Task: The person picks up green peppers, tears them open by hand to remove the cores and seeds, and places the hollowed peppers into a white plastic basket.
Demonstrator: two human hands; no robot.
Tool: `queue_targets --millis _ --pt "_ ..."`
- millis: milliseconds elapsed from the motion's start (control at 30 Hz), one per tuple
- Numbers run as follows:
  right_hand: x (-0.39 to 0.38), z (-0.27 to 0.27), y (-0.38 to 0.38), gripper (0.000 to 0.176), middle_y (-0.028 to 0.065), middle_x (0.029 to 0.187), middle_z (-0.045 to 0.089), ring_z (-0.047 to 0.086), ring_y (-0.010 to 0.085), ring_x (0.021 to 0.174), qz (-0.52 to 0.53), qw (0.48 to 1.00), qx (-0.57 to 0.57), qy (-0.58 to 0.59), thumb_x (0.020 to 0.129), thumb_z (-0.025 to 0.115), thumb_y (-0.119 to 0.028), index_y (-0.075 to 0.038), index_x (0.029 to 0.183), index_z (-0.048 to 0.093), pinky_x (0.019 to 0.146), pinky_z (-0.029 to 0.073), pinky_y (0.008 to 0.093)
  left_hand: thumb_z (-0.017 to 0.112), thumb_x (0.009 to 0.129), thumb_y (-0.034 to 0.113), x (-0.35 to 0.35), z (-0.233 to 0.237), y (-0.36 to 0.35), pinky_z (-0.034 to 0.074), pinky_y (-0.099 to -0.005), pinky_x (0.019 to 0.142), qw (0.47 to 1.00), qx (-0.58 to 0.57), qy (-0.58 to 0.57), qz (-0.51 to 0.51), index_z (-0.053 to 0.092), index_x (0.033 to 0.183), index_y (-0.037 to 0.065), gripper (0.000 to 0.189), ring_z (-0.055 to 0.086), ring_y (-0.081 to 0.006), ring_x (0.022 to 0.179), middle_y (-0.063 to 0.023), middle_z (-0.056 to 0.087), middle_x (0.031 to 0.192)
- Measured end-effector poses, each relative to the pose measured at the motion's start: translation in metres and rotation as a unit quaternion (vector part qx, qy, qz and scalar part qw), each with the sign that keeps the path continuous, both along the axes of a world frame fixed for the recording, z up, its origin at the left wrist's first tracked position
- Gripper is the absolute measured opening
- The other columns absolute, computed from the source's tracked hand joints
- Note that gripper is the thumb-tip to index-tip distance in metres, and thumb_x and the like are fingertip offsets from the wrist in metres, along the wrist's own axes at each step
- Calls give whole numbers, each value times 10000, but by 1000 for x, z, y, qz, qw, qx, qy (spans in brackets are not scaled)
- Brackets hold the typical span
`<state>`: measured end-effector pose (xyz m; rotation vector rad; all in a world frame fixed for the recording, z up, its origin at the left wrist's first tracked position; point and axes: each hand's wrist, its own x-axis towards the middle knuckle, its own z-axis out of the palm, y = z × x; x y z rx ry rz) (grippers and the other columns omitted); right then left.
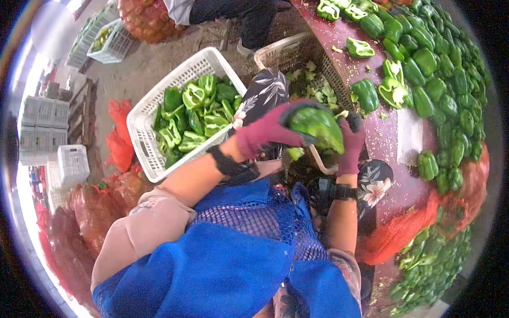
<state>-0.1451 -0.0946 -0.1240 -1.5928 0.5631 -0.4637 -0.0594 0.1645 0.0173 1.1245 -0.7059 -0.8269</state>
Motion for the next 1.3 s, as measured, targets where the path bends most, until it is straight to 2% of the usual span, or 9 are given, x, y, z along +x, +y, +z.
queue_targets --millis 200,333,433,600,733,800,867,1067,1300 --pt "-5 -20 4 317 90 1035 673 610 187 904 21 994 -62 89 843 662 -69 31 1140 612 807 479 275 812 697 201 46 23 152 448 -329 979 941 197 -68 267 490 1336 54 731 573 -228 1147 -105 605 1235" --pt "-2 3 26 298 43 982 660 592 153 849 -5 986 19 164 836 671 -108 0 1111 635 752 477 285 751 703 513 70 -37 249 420 -451 1024 584 754 -269 135 441 1390 113 854 515 -346 1241 -185 478 1397" --pt "-8 -9 27 249 8 941 653 583 114 805 16 990 9 139 859 669 -121 -6 1079 649 722 480 273 683 743 608 80 -88 266 294 -464 1130 619 723 -229 201 306 1496 183 943 330 -363 1388 -156 250 1556" --pt "-11 -13 29 235 7 923 635 554 116 803 49 985 -37 163 875 635 -117 15 1069 636 741 463 270 648 798 509 137 -160 186 149 -580 1155 601 598 -516 123 460 1407 246 690 262 -398 1408 -95 308 1535" --pt "-6 -25 20 227 19 945 643 563 115 825 55 984 -40 167 884 625 -104 31 1066 639 771 458 262 587 849 408 209 -244 152 167 -561 1153 452 727 -517 9 533 1339 181 543 318 -367 1379 -94 409 1475" --pt "-17 -32 17 238 23 953 645 569 119 836 42 985 -17 167 889 626 -109 36 1079 640 773 461 265 588 837 423 221 -270 187 186 -573 1141 409 756 -470 201 586 1287 175 514 315 -363 1384 -97 438 1453" --pt "-14 -35 16 237 21 979 657 589 111 830 44 980 -2 195 897 632 -111 7 1102 649 749 476 258 623 801 476 214 -169 224 232 -591 1115 533 780 -291 152 584 1299 198 571 313 -364 1385 -100 447 1443" --pt "-16 -63 -11 286 40 1024 662 610 124 861 44 979 -22 200 893 649 -118 2 1152 645 762 500 267 752 693 514 136 -142 335 336 -584 1071 506 821 -231 127 541 1332 208 739 200 -379 1434 -98 296 1537" --pt "-14 -46 9 352 73 1049 674 607 167 890 12 971 -114 209 864 682 -146 34 1161 629 818 488 300 791 640 522 28 -149 423 449 -453 1001 559 806 -161 112 399 1412 111 959 471 -362 1277 -92 224 1571"
